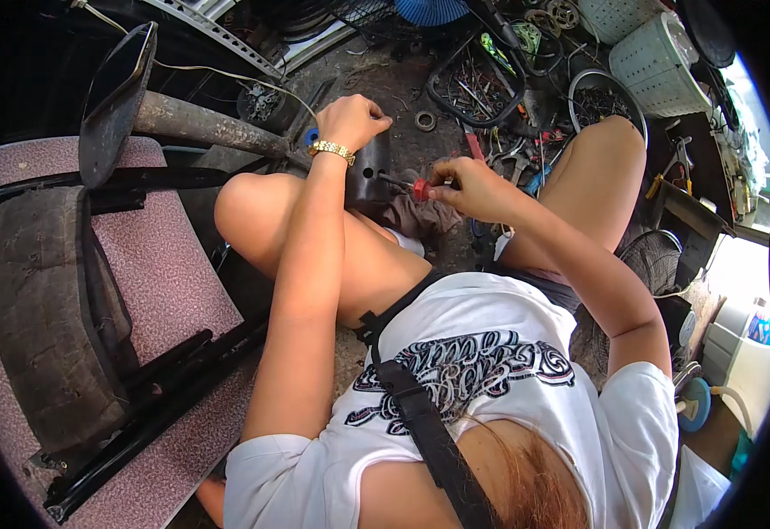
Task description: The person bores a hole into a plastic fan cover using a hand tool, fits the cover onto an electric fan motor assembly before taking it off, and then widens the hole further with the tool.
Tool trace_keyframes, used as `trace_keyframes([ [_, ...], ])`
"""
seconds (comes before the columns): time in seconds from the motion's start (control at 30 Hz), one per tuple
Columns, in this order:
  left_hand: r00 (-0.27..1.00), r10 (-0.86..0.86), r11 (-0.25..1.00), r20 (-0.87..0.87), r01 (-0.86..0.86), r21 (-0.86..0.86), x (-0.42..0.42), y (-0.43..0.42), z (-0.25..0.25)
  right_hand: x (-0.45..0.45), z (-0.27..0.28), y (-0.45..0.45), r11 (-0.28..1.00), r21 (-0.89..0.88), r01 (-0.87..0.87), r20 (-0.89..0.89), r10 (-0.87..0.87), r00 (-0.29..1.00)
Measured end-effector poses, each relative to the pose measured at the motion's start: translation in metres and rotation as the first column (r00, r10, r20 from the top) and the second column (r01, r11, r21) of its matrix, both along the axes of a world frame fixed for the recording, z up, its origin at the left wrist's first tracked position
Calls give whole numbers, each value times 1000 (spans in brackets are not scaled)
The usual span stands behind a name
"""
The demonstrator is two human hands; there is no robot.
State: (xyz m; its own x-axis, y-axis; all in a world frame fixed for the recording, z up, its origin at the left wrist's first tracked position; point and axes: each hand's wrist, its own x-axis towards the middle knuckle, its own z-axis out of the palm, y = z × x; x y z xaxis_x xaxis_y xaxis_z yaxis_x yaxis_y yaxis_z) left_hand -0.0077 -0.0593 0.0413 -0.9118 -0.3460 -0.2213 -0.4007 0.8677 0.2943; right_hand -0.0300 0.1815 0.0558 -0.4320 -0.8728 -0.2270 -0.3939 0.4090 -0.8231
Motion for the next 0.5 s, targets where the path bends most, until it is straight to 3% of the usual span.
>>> trace_keyframes([
  [0.07, 1000, -1, 1000, -6, 1, -11, 1, 1, 1, 3, 10, -4, 989, 140, 56, 242, -89, 966],
  [0.2, 1000, 3, 1000, -15, -3, -14, 0, 0, -2, 7, -4, -6, 990, 102, 95, 239, -117, 964],
  [0.27, 1000, 3, 1000, -28, -3, -19, 0, 1, -3, 11, -3, -10, 957, 202, 206, 578, -287, 764],
  [0.3, 999, 3, 1000, -43, -4, -27, 0, 1, -3, 12, -1, -12, 958, 201, 205, 578, -285, 765],
  [0.37, 999, -5, 1000, -46, 4, -31, 1, 3, 1, 13, 3, -15, 930, 284, 232, 715, -367, 595],
  [0.5, 999, -23, 999, -47, 21, -31, 1, 5, -1, 13, 1, -20, 931, 302, 204, 743, -364, 562],
])
